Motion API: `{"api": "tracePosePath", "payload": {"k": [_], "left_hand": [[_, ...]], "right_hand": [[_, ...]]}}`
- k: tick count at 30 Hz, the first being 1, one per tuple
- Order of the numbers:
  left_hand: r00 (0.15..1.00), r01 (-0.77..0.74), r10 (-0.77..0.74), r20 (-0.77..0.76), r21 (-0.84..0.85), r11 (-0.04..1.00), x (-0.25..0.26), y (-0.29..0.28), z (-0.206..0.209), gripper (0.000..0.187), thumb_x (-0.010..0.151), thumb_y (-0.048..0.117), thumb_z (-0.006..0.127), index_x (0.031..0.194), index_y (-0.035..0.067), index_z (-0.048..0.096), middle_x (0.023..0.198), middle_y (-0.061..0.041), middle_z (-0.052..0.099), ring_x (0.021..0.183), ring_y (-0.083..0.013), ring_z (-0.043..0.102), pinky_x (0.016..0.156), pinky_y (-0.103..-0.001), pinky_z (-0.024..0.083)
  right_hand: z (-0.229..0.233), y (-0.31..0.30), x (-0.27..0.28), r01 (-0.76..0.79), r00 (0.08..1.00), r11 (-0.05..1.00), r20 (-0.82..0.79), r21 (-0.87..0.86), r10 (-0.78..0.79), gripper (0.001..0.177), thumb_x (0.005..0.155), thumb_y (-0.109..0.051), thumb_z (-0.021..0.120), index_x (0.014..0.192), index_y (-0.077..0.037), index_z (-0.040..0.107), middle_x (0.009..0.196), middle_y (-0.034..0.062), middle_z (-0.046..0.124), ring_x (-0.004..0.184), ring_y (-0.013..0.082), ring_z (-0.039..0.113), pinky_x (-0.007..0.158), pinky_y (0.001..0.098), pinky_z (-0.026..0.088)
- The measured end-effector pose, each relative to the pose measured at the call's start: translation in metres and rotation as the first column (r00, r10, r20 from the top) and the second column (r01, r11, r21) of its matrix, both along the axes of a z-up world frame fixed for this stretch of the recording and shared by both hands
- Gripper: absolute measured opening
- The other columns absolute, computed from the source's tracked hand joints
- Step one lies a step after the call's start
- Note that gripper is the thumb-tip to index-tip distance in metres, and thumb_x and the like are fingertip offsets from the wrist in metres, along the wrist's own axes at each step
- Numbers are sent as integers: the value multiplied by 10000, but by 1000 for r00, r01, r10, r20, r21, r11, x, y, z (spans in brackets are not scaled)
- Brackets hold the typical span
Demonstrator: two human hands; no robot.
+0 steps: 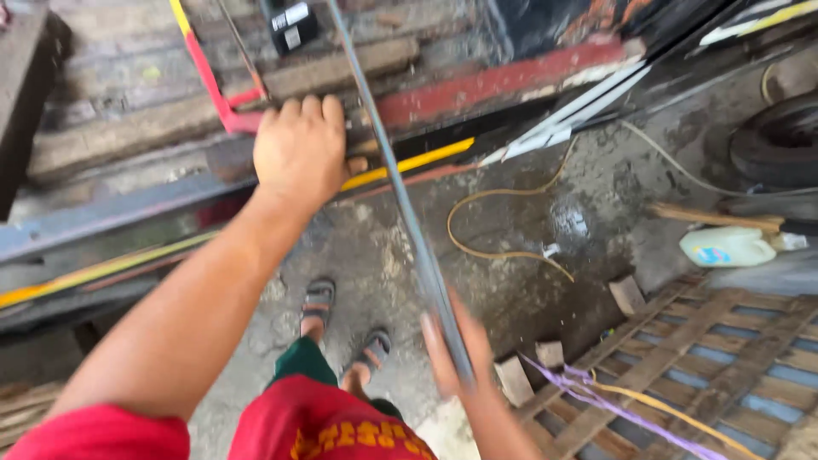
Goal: Sawing a metal frame and using tools on the back of a pickup truck.
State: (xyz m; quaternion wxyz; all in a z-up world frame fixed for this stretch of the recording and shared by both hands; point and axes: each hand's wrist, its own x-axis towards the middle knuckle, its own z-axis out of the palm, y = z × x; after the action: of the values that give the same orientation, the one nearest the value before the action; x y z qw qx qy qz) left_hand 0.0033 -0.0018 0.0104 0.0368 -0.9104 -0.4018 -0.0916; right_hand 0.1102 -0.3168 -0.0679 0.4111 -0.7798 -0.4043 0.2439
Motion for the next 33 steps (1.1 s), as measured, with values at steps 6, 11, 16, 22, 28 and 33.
{"api": "tracePosePath", "payload": {"k": [6,11,16,22,28,33], "left_hand": [[1000,-21,21,-5,-43,999,1,2,-3,695,697,587,850,1076,65,591,1031,-105,674,1008,-304,651,831,-449,508],[999,-34,34,-5,-9,999,3,-11,-5,769,649,622,855,1091,47,597,1029,-116,679,994,-309,657,809,-453,510],[999,-35,35,4,-32,999,-1,-5,-1,744,678,609,857,1102,56,597,1049,-115,681,1008,-313,661,830,-463,508],[1000,-26,26,11,-36,999,4,-1,1,739,656,601,865,1079,58,594,1041,-116,680,1002,-308,663,827,-462,511],[999,-15,17,28,-53,998,5,0,-9,678,661,566,875,1036,75,594,1004,-99,674,980,-299,660,802,-456,515],[1000,1,0,28,-53,999,5,-17,-15,685,633,548,885,1042,82,595,1008,-93,675,985,-291,660,817,-447,519]], "right_hand": [[0,-48,0,67,948,997,-312,24,-56,649,859,-108,667,1454,74,484,932,86,759,784,91,682,682,243,526],[33,140,17,-130,971,916,-139,378,195,520,1014,-130,610,1521,-58,515,954,19,630,814,79,535,762,243,493],[40,138,8,-148,977,883,-73,445,200,555,1021,-145,608,1547,-27,475,1015,22,644,855,83,553,806,245,503],[13,-15,2,-92,990,965,-82,244,115,575,979,-182,638,1488,37,484,1087,68,704,959,117,642,862,275,523],[1,-129,3,38,965,988,-251,-149,-75,620,881,-104,697,1474,-16,537,927,160,773,832,200,704,824,319,550],[-14,-106,-35,-519,854,854,-81,-40,515,647,908,-48,691,1519,-42,478,1105,158,685,973,205,642,861,304,491]]}}
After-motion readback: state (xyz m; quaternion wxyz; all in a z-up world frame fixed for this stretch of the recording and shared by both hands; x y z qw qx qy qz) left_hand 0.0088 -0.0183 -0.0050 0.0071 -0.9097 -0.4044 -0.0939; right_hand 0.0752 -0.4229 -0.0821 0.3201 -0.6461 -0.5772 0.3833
